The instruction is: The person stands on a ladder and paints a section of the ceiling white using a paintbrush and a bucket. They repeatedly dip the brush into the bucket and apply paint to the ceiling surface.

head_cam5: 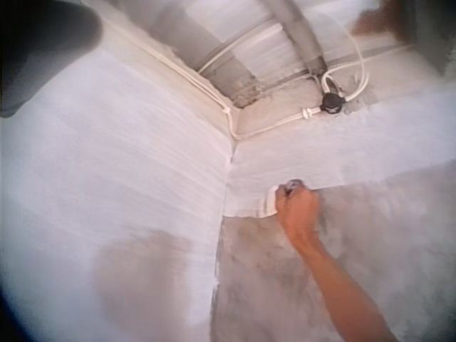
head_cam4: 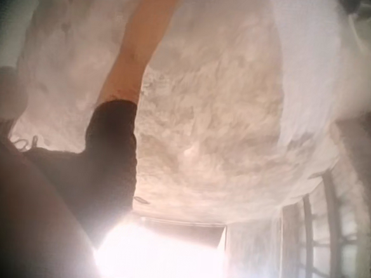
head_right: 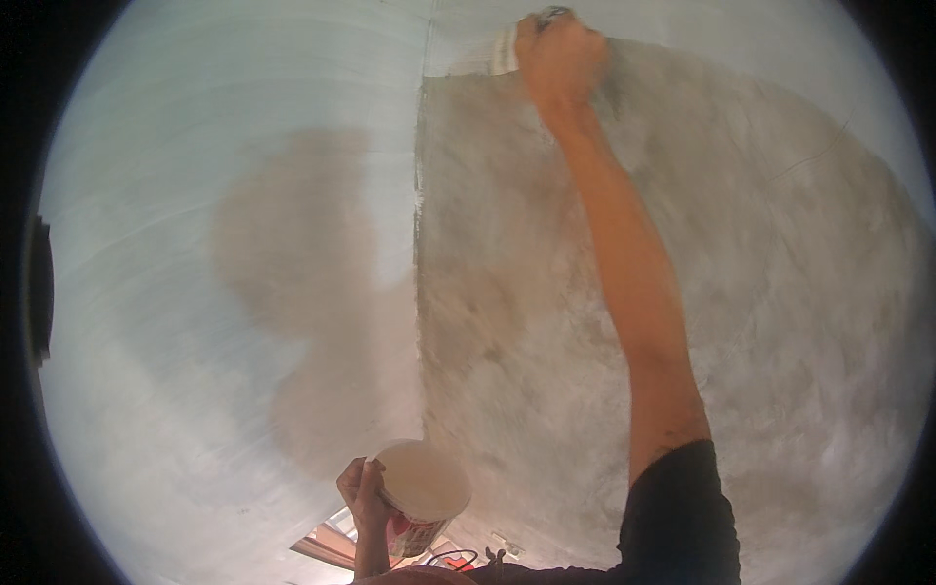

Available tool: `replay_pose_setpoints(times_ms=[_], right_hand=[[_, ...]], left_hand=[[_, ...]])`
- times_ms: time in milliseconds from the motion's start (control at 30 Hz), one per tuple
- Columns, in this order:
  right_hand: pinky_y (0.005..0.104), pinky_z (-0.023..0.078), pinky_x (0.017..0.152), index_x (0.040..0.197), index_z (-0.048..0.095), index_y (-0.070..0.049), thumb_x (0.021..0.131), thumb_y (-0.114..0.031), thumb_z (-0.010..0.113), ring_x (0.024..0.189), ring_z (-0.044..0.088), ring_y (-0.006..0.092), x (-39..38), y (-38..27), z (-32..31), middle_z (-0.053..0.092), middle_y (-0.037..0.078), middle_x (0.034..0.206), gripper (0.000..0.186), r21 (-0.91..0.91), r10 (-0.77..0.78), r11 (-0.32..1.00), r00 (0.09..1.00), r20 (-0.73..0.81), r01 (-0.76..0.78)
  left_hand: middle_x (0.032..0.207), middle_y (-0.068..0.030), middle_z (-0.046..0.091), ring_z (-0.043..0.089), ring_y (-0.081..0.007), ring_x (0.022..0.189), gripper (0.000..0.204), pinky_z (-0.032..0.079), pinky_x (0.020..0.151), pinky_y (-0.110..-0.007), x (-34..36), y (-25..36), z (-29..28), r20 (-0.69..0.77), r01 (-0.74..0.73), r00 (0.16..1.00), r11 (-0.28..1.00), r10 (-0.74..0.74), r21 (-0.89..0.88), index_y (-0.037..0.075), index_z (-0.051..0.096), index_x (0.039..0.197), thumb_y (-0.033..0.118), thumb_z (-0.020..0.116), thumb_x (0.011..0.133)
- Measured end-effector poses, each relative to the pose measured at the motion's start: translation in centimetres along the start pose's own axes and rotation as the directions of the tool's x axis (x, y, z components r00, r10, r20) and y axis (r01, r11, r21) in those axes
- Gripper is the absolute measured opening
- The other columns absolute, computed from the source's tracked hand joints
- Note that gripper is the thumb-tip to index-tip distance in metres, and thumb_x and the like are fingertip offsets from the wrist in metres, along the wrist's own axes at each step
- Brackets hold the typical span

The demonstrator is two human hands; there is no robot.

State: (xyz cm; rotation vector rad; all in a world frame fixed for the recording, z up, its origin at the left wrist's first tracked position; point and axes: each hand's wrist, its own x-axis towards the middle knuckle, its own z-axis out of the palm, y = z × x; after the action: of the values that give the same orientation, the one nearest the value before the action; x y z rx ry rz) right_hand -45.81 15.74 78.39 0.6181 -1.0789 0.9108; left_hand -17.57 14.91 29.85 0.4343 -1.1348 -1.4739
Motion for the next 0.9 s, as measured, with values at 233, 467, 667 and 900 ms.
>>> replay_pose_setpoints(times_ms=[233, 467, 667, 900], right_hand=[[0.0395, 0.05, 0.053, 0.06, 0.063, 0.002, 0.073, -0.038, 0.065, 0.053, 0.063, 0.0347, 4.9, 6.0, -15.1, 0.061, 0.02, 0.059, 0.042, -0.37, -0.165, 0.919, 0.985, -0.045, 0.137], [0.0379, 0.05, 0.048, 0.064, 0.065, -0.003, 0.075, -0.033, 0.065, 0.05, 0.062, 0.0304, 6.1, 3.8, -20.5, 0.062, 0.015, 0.058, 0.032, -0.566, -0.441, 0.736, 0.898, 0.015, 0.371], [0.0355, 0.051, 0.052, 0.077, 0.061, -0.006, 0.077, -0.011, 0.055, 0.061, 0.065, 0.0232, 2.6, -0.9, -7.0, 0.063, 0.01, 0.071, 0.008, -0.367, -0.42, 0.77, 0.848, 0.323, 0.521], [0.0391, 0.049, 0.047, 0.068, 0.061, -0.001, 0.076, -0.003, 0.057, 0.055, 0.063, 0.0289, -1.0, -9.4, 1.0, 0.059, 0.016, 0.057, 0.008, 0.189, -0.539, 0.833, 0.84, 0.065, 0.52]], left_hand=[[0.052, 0.0072, 0.039, 0.03, -0.0019, 0.05, 0.023, 0.021, 0.049, -0.021, 0.0, -0.6, 0.0, 0.037, 0.027, 0.999, 0.997, -0.024, -0.077, -0.002, 0.061, 0.074, 0.016, 0.059, 0.088], [0.052, 0.0065, 0.04, 0.031, -0.0021, 0.049, 0.023, 0.021, 0.049, -0.021, -0.8, -0.7, 0.0, 0.084, 0.072, 0.994, 0.992, -0.064, -0.099, -0.002, 0.061, 0.075, 0.016, 0.06, 0.088], [0.052, 0.0061, 0.04, 0.031, -0.0025, 0.049, 0.023, 0.022, 0.049, -0.02, -1.5, -1.5, -0.7, 0.059, 0.034, 0.998, 0.996, -0.029, -0.08, -0.002, 0.062, 0.075, 0.017, 0.061, 0.087], [0.051, 0.0065, 0.04, 0.031, -0.0023, 0.049, 0.024, 0.021, 0.049, -0.02, -3.0, -1.5, -2.8, 0.017, 0.033, 0.999, 0.995, -0.031, -0.098, -0.002, 0.061, 0.073, 0.017, 0.06, 0.087]])
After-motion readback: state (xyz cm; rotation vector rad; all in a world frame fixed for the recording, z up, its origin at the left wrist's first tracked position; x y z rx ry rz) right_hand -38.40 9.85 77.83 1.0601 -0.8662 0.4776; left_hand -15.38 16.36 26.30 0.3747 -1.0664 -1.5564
